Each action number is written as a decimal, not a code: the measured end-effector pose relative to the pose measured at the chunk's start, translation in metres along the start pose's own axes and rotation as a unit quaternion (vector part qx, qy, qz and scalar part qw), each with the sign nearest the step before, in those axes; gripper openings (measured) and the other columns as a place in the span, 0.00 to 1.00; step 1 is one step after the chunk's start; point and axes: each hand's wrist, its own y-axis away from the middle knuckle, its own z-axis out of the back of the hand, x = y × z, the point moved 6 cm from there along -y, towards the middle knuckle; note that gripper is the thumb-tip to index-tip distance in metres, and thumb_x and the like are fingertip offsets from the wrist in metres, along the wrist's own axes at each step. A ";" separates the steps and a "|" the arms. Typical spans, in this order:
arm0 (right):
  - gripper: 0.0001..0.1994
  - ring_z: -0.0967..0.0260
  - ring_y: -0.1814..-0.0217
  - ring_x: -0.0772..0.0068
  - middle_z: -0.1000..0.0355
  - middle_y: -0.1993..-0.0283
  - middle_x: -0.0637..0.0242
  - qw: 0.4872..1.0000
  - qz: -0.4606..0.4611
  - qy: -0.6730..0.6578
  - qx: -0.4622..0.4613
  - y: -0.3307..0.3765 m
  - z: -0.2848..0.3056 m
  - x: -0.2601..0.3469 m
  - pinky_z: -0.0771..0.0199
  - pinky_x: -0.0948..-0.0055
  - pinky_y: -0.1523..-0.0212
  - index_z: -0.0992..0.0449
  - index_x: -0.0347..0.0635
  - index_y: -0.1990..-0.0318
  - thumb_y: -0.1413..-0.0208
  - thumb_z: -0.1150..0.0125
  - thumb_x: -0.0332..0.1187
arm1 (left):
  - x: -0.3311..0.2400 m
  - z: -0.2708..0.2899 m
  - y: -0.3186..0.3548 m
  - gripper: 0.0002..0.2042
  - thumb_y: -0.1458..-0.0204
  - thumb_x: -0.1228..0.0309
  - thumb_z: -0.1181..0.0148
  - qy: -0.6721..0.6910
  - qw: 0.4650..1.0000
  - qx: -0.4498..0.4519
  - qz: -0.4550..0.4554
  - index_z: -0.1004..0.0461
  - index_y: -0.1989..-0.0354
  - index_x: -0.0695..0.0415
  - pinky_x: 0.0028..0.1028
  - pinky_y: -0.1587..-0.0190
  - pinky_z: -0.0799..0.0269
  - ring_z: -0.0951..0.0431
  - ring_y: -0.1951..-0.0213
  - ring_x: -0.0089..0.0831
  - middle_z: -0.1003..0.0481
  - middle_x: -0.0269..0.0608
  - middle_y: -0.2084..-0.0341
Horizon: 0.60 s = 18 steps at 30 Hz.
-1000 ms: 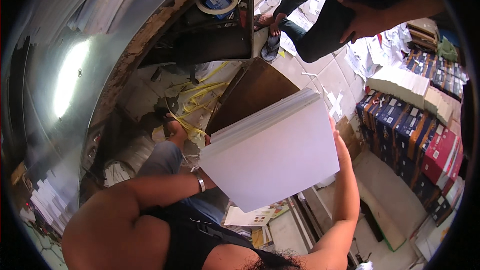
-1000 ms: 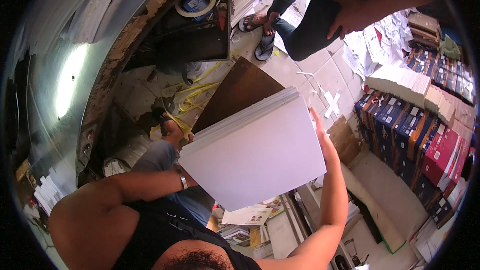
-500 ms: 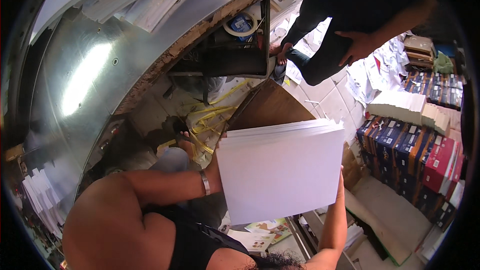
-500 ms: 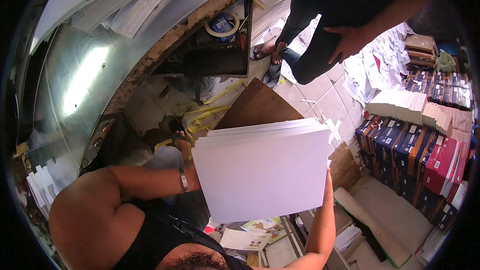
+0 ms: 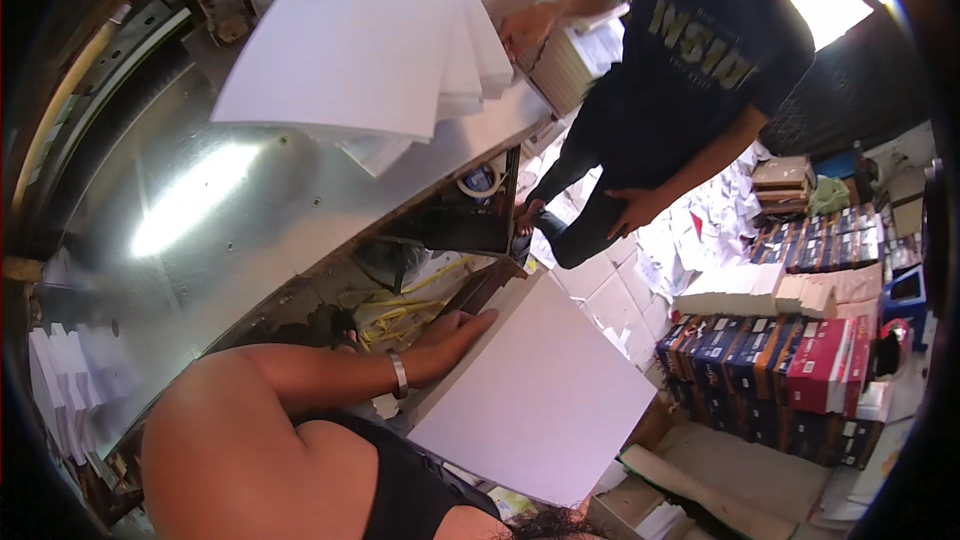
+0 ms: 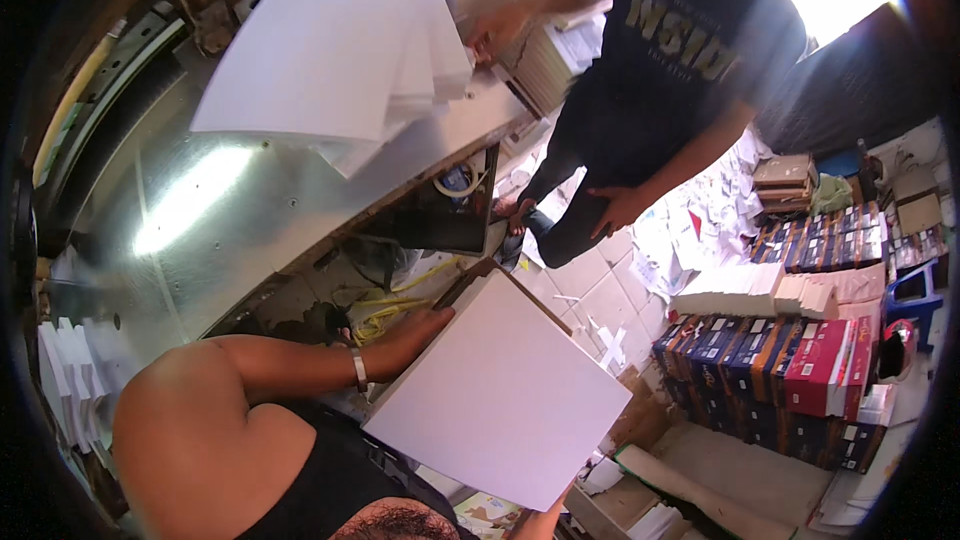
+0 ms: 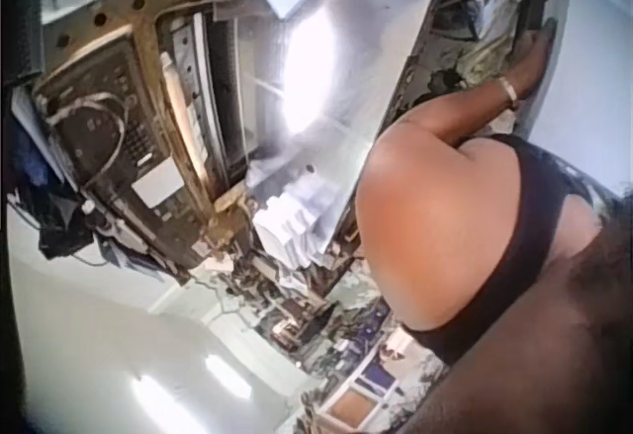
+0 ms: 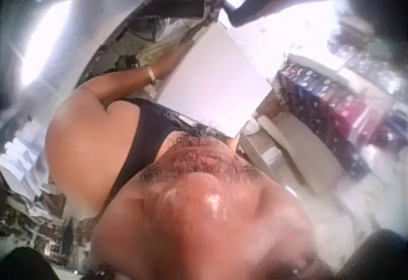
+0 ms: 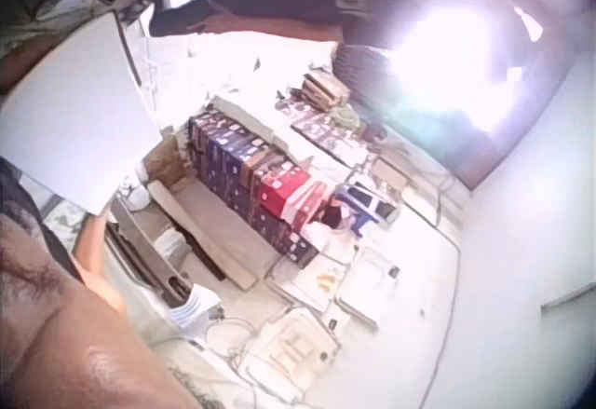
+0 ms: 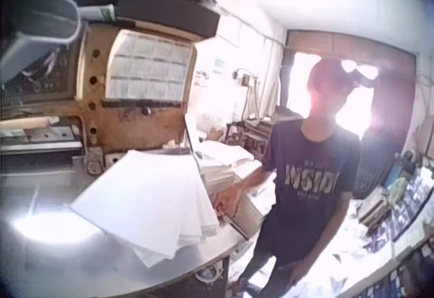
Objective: The person aligns stacks of paper on a metal work surface, pushes them into a large industrial paper cutting machine, and triggers the cutting mechanism. After the cut, the person removes the paper strips and repositioned the remaining stacks for further processing.
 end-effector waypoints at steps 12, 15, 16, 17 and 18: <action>0.42 0.36 0.35 0.63 0.33 0.36 0.53 0.993 0.095 -0.006 0.069 0.034 -0.198 0.144 0.34 0.64 0.38 0.36 0.33 0.34 0.38 0.56 0.66 | -0.121 0.039 0.094 0.52 0.47 0.28 0.55 -0.027 0.973 0.107 -0.203 0.47 0.28 0.64 0.36 0.42 0.32 0.24 0.45 0.50 0.30 0.67 0.43; 0.42 0.36 0.35 0.63 0.33 0.36 0.53 0.990 0.114 -0.003 0.087 0.042 -0.247 0.173 0.34 0.64 0.37 0.36 0.33 0.34 0.37 0.56 0.66 | -0.150 0.059 0.131 0.56 0.49 0.26 0.56 -0.004 0.968 0.136 -0.212 0.54 0.26 0.65 0.33 0.40 0.33 0.24 0.44 0.51 0.29 0.70 0.45; 0.42 0.36 0.35 0.63 0.33 0.36 0.53 0.989 0.118 0.002 0.091 0.046 -0.260 0.183 0.34 0.64 0.37 0.36 0.33 0.34 0.37 0.56 0.66 | -0.160 0.067 0.139 0.59 0.51 0.24 0.56 -0.017 0.967 0.140 -0.212 0.57 0.26 0.68 0.33 0.42 0.31 0.24 0.45 0.49 0.29 0.72 0.47; 0.42 0.36 0.35 0.63 0.33 0.36 0.53 0.988 0.123 0.005 0.094 0.048 -0.273 0.191 0.34 0.64 0.37 0.37 0.34 0.34 0.37 0.56 0.66 | -0.168 0.074 0.149 0.59 0.51 0.24 0.56 -0.013 0.966 0.144 -0.216 0.57 0.26 0.68 0.33 0.42 0.31 0.24 0.45 0.49 0.29 0.72 0.47; 0.42 0.36 0.35 0.63 0.33 0.36 0.53 0.987 0.130 0.007 0.097 0.050 -0.285 0.203 0.34 0.64 0.37 0.37 0.34 0.34 0.37 0.56 0.66 | -0.176 0.083 0.158 0.61 0.52 0.22 0.57 -0.004 0.966 0.143 -0.217 0.59 0.26 0.68 0.34 0.43 0.30 0.23 0.46 0.48 0.29 0.71 0.46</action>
